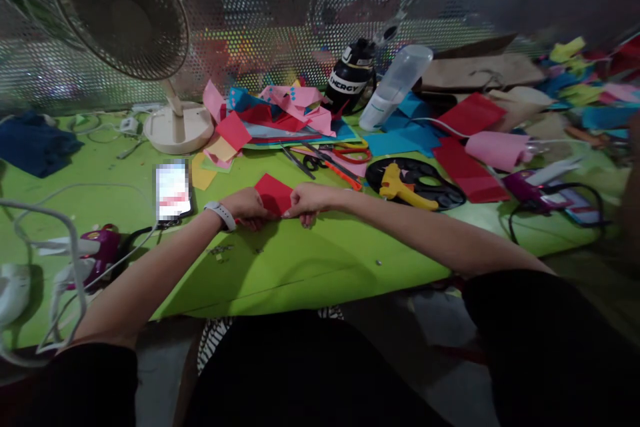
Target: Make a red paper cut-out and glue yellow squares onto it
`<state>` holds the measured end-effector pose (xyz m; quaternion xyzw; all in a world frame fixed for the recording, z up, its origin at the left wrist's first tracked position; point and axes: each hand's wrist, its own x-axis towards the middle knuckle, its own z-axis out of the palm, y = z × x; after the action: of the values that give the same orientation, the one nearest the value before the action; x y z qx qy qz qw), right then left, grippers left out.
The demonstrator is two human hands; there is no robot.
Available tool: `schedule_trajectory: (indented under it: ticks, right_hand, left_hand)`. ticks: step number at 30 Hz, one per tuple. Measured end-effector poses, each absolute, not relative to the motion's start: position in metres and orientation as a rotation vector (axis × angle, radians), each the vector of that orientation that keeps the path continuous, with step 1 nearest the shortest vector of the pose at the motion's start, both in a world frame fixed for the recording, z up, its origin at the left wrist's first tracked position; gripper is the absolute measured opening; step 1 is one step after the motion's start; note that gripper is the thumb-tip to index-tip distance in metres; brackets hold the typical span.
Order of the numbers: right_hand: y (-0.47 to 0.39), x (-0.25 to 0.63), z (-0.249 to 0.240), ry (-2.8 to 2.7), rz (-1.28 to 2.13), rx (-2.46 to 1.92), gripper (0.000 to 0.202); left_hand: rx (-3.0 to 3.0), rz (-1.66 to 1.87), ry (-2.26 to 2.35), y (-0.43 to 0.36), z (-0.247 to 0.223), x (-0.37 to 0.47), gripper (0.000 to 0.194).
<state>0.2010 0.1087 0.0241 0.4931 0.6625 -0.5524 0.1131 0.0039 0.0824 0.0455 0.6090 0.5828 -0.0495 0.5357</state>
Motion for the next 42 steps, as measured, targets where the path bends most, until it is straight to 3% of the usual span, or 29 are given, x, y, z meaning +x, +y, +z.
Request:
schedule_trajectory:
  ticks: [10, 21, 32, 38, 42]
  right_hand:
    - [0.109, 0.216, 0.021, 1.950, -1.696, 1.481, 0.051]
    - [0.113, 0.284, 0.017, 1.921, -1.506, 1.694, 0.051]
    - [0.113, 0.299, 0.029, 1.925, -1.362, 1.688, 0.049]
    - [0.098, 0.275, 0.056, 2.481, -1.101, 1.623, 0.036]
    - [0.075, 0.233, 0.049, 2.861, -0.817, 1.267, 0.031]
  left_hand:
    - [1.356, -0.036, 1.442, 0.071, 0.043, -0.032, 0.040]
    - [1.336, -0.083, 1.623, 0.050, 0.049, -0.096, 0.048]
    - [1.297, -0.114, 1.716, 0.038, 0.059, -0.122, 0.048]
    - [1.345, -0.088, 1.714, 0.037, 0.078, -0.105, 0.052]
    - [1.392, -0.074, 1.559, 0.036, 0.085, -0.076, 0.056]
